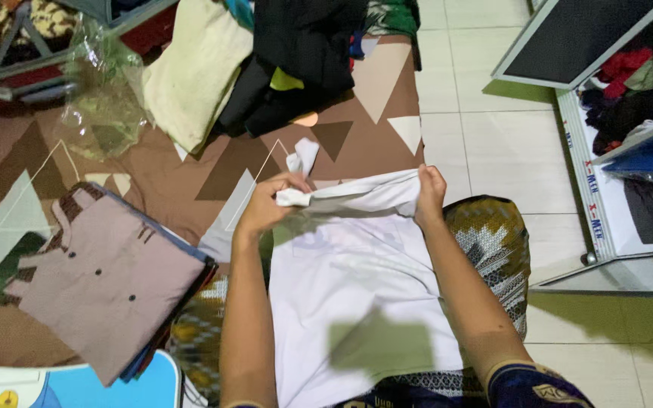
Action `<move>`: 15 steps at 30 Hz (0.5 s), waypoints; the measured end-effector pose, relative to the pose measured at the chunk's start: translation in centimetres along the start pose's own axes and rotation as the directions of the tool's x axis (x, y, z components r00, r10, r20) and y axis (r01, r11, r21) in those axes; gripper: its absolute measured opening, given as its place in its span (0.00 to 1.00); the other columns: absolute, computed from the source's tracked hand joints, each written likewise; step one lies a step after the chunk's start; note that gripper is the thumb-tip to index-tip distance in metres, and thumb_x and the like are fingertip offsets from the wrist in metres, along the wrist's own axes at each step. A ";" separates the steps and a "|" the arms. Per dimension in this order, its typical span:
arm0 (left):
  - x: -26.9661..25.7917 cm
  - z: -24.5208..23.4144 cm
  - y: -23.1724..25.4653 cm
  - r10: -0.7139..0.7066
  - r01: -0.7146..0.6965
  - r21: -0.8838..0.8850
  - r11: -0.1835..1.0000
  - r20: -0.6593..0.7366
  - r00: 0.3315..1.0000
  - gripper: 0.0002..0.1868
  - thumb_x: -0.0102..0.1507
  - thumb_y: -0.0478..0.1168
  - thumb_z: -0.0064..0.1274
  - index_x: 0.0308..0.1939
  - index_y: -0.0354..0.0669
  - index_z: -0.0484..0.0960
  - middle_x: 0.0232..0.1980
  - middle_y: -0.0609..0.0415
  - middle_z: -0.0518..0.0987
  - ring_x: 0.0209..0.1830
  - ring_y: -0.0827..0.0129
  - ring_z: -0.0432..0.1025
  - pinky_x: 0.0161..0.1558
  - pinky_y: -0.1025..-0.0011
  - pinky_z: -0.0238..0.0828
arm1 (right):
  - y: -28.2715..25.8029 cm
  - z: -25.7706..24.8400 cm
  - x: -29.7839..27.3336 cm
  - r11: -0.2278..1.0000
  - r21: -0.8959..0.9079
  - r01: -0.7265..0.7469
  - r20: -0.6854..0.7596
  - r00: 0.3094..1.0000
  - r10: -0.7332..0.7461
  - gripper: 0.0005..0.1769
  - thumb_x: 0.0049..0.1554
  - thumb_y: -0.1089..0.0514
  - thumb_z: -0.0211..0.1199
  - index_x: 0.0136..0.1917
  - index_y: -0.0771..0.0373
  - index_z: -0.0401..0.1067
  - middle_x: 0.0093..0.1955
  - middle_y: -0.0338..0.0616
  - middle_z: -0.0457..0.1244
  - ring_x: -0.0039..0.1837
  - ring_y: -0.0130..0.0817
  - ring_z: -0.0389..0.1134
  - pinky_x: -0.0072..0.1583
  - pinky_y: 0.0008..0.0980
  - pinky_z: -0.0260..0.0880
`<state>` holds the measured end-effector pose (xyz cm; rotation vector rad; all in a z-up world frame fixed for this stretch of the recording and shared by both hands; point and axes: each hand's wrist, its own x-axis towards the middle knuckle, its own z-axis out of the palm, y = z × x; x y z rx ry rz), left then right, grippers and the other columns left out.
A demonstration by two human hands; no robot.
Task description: The person folds several shirts one by one on the floor. They smooth each shirt, fold the sleeves and sides, then fold the body into a compact rectangle and place it on a growing stack.
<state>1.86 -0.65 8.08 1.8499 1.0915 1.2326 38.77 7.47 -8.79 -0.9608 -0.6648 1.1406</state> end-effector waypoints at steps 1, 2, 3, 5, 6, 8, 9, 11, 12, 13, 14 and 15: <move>0.6 -0.1 0.3 -0.135 0.140 -0.099 0.985 0.055 0.989 0.15 0.57 0.38 0.70 0.27 0.39 0.76 0.39 0.55 0.85 0.39 0.73 0.77 0.41 0.74 0.72 | -0.6 -0.2 0.7 0.994 0.077 -0.075 -0.011 0.997 0.076 0.11 0.67 0.59 0.57 0.41 0.61 0.69 0.41 0.37 0.62 0.45 0.26 0.62 0.51 0.29 0.64; 0.8 0.0 0.6 -0.233 0.233 -0.010 0.972 0.019 0.972 0.16 0.56 0.39 0.71 0.28 0.38 0.77 0.36 0.54 0.83 0.36 0.72 0.74 0.38 0.73 0.70 | -1.2 -0.4 1.1 0.976 0.153 -0.152 -0.018 0.987 0.157 0.11 0.66 0.57 0.56 0.41 0.61 0.69 0.40 0.38 0.64 0.44 0.28 0.65 0.51 0.30 0.67; 1.0 0.0 0.7 -0.326 0.326 0.075 0.942 -0.024 0.945 0.16 0.56 0.41 0.72 0.29 0.37 0.79 0.33 0.52 0.82 0.32 0.71 0.72 0.34 0.73 0.67 | -1.7 -0.4 1.5 0.947 0.229 -0.226 -0.019 0.971 0.236 0.11 0.64 0.56 0.56 0.40 0.61 0.69 0.39 0.40 0.65 0.43 0.30 0.67 0.51 0.32 0.69; 0.6 0.2 0.4 -0.443 0.456 0.215 0.864 -0.110 0.890 0.17 0.56 0.44 0.72 0.32 0.37 0.81 0.29 0.50 0.80 0.27 0.68 0.70 0.31 0.70 0.65 | -2.0 0.2 1.5 0.985 -0.165 -0.040 -0.138 0.990 0.018 0.05 0.62 0.58 0.60 0.44 0.60 0.70 0.46 0.40 0.67 0.50 0.30 0.68 0.57 0.31 0.69; 0.6 0.3 0.0 -0.464 0.487 0.273 0.830 -0.148 0.873 0.16 0.57 0.45 0.70 0.34 0.37 0.81 0.28 0.49 0.80 0.26 0.65 0.71 0.30 0.68 0.66 | -2.1 0.8 1.5 0.931 -0.363 0.040 -0.158 0.982 -0.103 0.04 0.60 0.58 0.62 0.47 0.60 0.71 0.49 0.40 0.68 0.53 0.29 0.68 0.60 0.30 0.69; 0.3 0.5 -1.1 -0.418 0.454 0.354 0.818 -0.178 0.891 0.16 0.59 0.47 0.68 0.36 0.38 0.82 0.28 0.48 0.81 0.25 0.63 0.72 0.30 0.65 0.67 | -2.1 1.7 0.7 0.697 -0.700 0.154 -0.027 0.970 -0.242 0.05 0.61 0.57 0.65 0.51 0.58 0.75 0.57 0.46 0.62 0.60 0.35 0.62 0.65 0.38 0.65; 0.2 0.7 -1.8 -0.351 0.389 0.379 0.840 -0.166 0.921 0.16 0.59 0.47 0.67 0.36 0.38 0.83 0.30 0.48 0.81 0.26 0.63 0.74 0.31 0.65 0.68 | -2.1 2.2 0.1 0.530 -0.822 0.209 0.059 0.957 -0.285 0.07 0.61 0.56 0.66 0.53 0.57 0.76 0.61 0.50 0.59 0.64 0.38 0.59 0.67 0.42 0.63; 0.2 0.9 -2.8 -0.268 0.311 0.419 0.853 -0.160 0.950 0.15 0.59 0.46 0.65 0.35 0.37 0.83 0.31 0.47 0.81 0.27 0.60 0.74 0.31 0.62 0.69 | -2.2 3.2 -1.1 0.361 -0.833 0.419 0.331 0.900 -0.282 0.10 0.58 0.56 0.68 0.55 0.52 0.79 0.62 0.47 0.60 0.68 0.42 0.56 0.72 0.49 0.50; 0.2 1.0 -3.3 -0.254 0.302 0.432 0.850 -0.166 0.953 0.14 0.60 0.45 0.65 0.34 0.36 0.83 0.31 0.46 0.80 0.26 0.57 0.73 0.31 0.61 0.68 | -2.2 3.7 -1.8 0.278 -0.807 0.521 0.458 0.850 -0.260 0.13 0.57 0.56 0.69 0.56 0.50 0.81 0.62 0.46 0.61 0.70 0.44 0.55 0.74 0.52 0.44; 0.1 1.1 -3.6 -0.241 0.294 0.446 0.845 -0.173 0.955 0.14 0.61 0.44 0.64 0.34 0.35 0.82 0.31 0.45 0.79 0.25 0.55 0.72 0.30 0.59 0.67 | -2.3 4.0 -2.5 0.262 -0.759 0.596 0.546 0.802 -0.245 0.15 0.55 0.57 0.68 0.57 0.52 0.80 0.63 0.47 0.61 0.71 0.45 0.55 0.74 0.51 0.42; 0.4 1.1 -3.6 -0.248 0.306 0.441 0.844 -0.186 0.951 0.14 0.61 0.44 0.64 0.34 0.34 0.82 0.30 0.44 0.79 0.25 0.56 0.72 0.30 0.59 0.67 | -2.4 4.4 -2.9 0.248 -0.701 0.669 0.627 0.743 -0.233 0.18 0.54 0.59 0.67 0.58 0.54 0.79 0.64 0.49 0.61 0.71 0.47 0.56 0.74 0.50 0.41; 0.5 1.0 -3.5 -0.255 0.318 0.435 0.842 -0.199 0.946 0.15 0.62 0.45 0.63 0.34 0.34 0.82 0.30 0.44 0.79 0.25 0.56 0.72 0.30 0.60 0.67 | -2.6 4.9 -3.2 0.234 -0.636 0.735 0.702 0.677 -0.221 0.20 0.52 0.60 0.66 0.59 0.56 0.79 0.65 0.50 0.61 0.71 0.48 0.56 0.74 0.49 0.39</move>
